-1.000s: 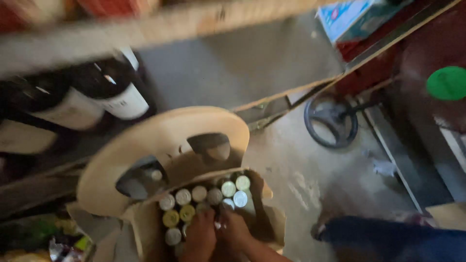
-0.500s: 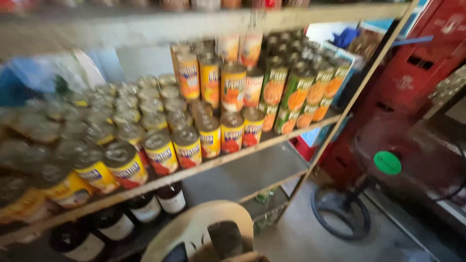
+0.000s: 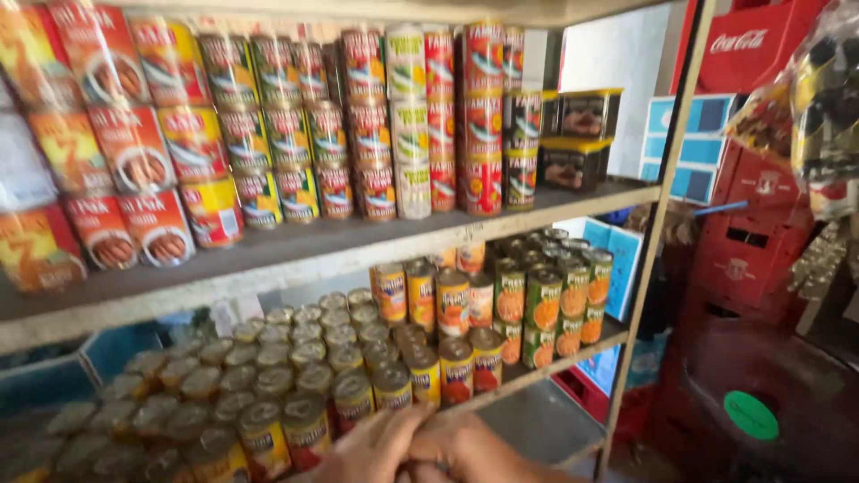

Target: Packing canned goods from a grocery shelf into a paper bag.

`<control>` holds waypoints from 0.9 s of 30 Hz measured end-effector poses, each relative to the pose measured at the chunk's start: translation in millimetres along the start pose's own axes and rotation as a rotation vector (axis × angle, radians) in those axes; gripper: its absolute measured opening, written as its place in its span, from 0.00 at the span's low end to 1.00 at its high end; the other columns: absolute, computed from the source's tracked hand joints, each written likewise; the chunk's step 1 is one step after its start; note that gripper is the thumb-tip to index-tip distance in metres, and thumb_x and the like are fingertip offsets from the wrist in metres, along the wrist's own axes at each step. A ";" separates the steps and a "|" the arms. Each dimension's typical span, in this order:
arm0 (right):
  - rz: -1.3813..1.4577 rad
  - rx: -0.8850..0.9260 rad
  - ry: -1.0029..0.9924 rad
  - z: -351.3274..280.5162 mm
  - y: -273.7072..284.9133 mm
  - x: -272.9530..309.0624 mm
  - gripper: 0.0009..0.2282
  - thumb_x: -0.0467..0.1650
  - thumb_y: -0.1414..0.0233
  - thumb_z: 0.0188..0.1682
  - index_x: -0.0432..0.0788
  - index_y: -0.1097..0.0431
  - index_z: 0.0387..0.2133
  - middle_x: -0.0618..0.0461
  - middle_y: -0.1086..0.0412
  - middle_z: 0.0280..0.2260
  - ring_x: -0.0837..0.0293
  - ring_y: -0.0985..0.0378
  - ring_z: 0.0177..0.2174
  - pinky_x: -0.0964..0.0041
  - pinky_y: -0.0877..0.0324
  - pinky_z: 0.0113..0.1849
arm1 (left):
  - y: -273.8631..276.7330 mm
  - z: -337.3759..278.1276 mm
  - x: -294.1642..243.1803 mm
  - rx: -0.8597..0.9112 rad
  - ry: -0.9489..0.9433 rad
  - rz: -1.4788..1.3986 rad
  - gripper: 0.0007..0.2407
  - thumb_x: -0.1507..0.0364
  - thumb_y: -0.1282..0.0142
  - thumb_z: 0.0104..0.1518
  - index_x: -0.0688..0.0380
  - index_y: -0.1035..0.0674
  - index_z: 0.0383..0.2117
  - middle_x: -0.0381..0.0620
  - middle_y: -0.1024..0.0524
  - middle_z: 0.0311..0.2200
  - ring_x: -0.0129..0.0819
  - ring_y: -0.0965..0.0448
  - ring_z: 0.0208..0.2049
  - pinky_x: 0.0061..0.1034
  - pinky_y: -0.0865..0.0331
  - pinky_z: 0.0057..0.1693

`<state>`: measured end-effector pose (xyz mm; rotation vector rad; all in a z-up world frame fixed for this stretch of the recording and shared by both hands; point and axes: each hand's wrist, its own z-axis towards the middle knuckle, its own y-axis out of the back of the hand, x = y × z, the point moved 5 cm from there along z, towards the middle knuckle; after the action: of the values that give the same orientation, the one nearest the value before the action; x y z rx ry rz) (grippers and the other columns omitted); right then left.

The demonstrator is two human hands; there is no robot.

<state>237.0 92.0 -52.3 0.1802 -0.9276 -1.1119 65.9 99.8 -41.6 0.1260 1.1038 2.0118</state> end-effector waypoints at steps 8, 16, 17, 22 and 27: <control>-0.536 -0.160 0.329 178.0 101.1 112.1 0.02 0.25 0.48 0.45 0.36 0.30 0.28 0.42 0.27 0.28 0.41 0.22 0.30 0.51 0.27 0.35 | 178.3 113.0 -79.6 -0.253 -0.269 0.414 0.30 0.77 0.38 0.39 0.55 0.30 0.56 0.58 0.22 0.44 0.59 0.21 0.44 0.47 0.27 0.47; -0.788 -0.503 0.290 299.0 163.6 75.5 0.07 0.27 0.47 0.42 0.40 0.25 0.33 0.40 0.25 0.31 0.39 0.22 0.31 0.47 0.28 0.34 | 252.0 222.4 -15.8 -0.439 -0.130 0.756 0.24 0.75 0.39 0.45 0.55 0.28 0.52 0.56 0.23 0.46 0.57 0.22 0.46 0.46 0.26 0.49; -0.809 -0.578 0.251 309.0 170.8 61.3 0.08 0.27 0.47 0.43 0.41 0.24 0.34 0.40 0.24 0.32 0.39 0.22 0.33 0.47 0.28 0.35 | 255.6 233.6 0.4 -0.493 -0.120 0.826 0.20 0.76 0.41 0.47 0.55 0.27 0.49 0.56 0.22 0.47 0.57 0.21 0.48 0.45 0.26 0.50; -0.810 -0.968 0.300 323.5 201.8 3.3 0.14 0.26 0.49 0.45 0.40 0.30 0.45 0.40 0.27 0.42 0.39 0.27 0.45 0.47 0.33 0.48 | 250.7 278.2 43.4 -0.473 0.241 0.608 0.25 0.70 0.39 0.49 0.53 0.30 0.57 0.56 0.24 0.51 0.56 0.23 0.50 0.44 0.28 0.56; -0.954 -1.228 0.091 319.7 224.3 -24.3 0.24 0.26 0.47 0.42 0.39 0.38 0.55 0.37 0.36 0.50 0.35 0.36 0.48 0.43 0.41 0.49 | 231.8 315.8 85.9 -0.516 0.417 0.365 0.29 0.62 0.38 0.53 0.51 0.35 0.61 0.55 0.33 0.60 0.54 0.32 0.60 0.51 0.40 0.61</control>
<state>159.4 316.0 259.1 -0.3863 0.1164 -2.3379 6.4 302.7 299.1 -0.4027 0.8009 2.6707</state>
